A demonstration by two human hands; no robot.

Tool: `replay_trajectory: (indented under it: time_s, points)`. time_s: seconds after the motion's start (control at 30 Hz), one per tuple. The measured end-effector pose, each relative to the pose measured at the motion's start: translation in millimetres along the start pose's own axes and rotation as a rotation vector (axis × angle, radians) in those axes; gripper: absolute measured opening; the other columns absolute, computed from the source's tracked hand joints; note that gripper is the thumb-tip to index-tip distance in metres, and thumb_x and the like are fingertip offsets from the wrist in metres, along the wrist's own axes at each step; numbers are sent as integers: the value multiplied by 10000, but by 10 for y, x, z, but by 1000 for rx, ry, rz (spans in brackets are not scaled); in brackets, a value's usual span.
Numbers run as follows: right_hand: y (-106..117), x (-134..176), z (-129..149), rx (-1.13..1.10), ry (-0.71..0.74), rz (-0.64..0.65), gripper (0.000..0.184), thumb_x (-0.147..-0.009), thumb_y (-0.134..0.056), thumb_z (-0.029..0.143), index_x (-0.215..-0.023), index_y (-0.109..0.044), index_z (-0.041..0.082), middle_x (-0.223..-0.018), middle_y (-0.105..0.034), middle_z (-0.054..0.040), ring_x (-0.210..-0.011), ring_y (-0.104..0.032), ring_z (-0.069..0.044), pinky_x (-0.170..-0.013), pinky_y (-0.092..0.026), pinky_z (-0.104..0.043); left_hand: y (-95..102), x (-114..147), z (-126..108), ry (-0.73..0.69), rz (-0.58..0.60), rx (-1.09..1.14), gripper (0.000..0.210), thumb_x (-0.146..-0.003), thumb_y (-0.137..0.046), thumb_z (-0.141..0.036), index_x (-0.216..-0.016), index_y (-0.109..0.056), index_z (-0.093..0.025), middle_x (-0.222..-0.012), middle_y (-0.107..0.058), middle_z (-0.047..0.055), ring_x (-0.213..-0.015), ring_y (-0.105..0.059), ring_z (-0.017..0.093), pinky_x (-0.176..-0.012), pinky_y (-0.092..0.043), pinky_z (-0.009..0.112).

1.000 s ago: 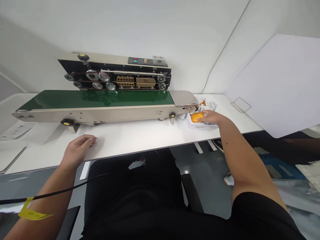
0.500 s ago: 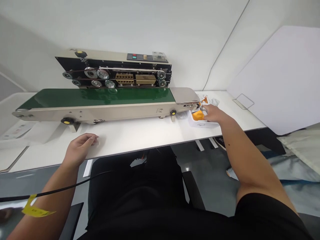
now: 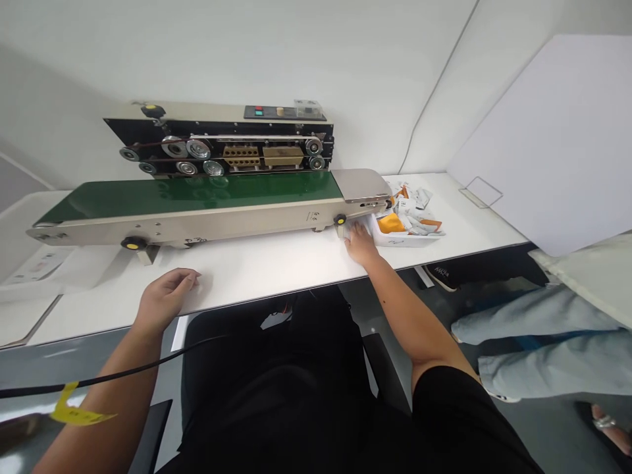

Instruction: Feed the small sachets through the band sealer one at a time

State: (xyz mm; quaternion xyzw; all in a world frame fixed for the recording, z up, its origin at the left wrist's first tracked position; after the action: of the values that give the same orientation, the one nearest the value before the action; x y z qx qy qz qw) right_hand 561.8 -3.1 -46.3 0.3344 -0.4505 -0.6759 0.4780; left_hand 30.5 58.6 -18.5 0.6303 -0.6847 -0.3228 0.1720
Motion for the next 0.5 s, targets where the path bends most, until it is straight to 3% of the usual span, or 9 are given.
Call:
replay_trajectory:
  time_s: [0.1, 0.27, 0.4, 0.5]
  points:
    - [-3, 203, -92, -1, 53, -45, 736, -1023, -466, 438, -1680, -313, 144, -1746, -335, -159, -1637, -256, -393, -1347, -228, -572, -7, 28, 9, 13, -2, -5, 327, -887, -597, -521, -938, -738, -231, -884, -774, 34, -853, -702, 228, -775, -524, 295]
    - [-64, 977, -17, -29, 216, -127, 755, -1015, -536, 505, -1694, -334, 245, -1686, -447, -142, -1579, -380, -404, -1309, -281, -644, -51, 38, 29, -33, 4, -69, 317, -899, -595, -513, -956, -747, -240, -927, -784, 31, -857, -715, 227, -798, -534, 299]
    - [-267, 1301, 556, -92, 390, -34, 835, -991, -616, 539, -1723, -235, 413, -1718, -409, -39, -1615, -326, -387, -1307, -253, -680, -131, 52, -61, -187, 85, -222, 318, -927, -587, -508, -1019, -752, -253, -993, -780, 49, -905, -718, 254, -842, -539, 333]
    - [-305, 1337, 1097, -141, 576, 117, 965, -948, -697, 558, -1731, -143, 460, -1780, -247, 30, -1662, -206, -358, -1327, -244, -636, -259, 139, -246, -423, 88, -355, 385, -963, -547, -482, -1159, -743, -216, -1165, -763, 122, -1127, -692, 331, -1053, -504, 434]
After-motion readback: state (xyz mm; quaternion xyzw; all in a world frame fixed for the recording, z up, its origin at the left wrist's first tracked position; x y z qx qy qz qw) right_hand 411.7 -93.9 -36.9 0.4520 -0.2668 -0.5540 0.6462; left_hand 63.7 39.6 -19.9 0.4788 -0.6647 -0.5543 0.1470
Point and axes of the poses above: each hand's wrist, its own x-axis away from the middle knuckle, its own y-axis out of the back of the hand, z = x × y, the point moved 2 cm from there along -x, towards the middle knuckle
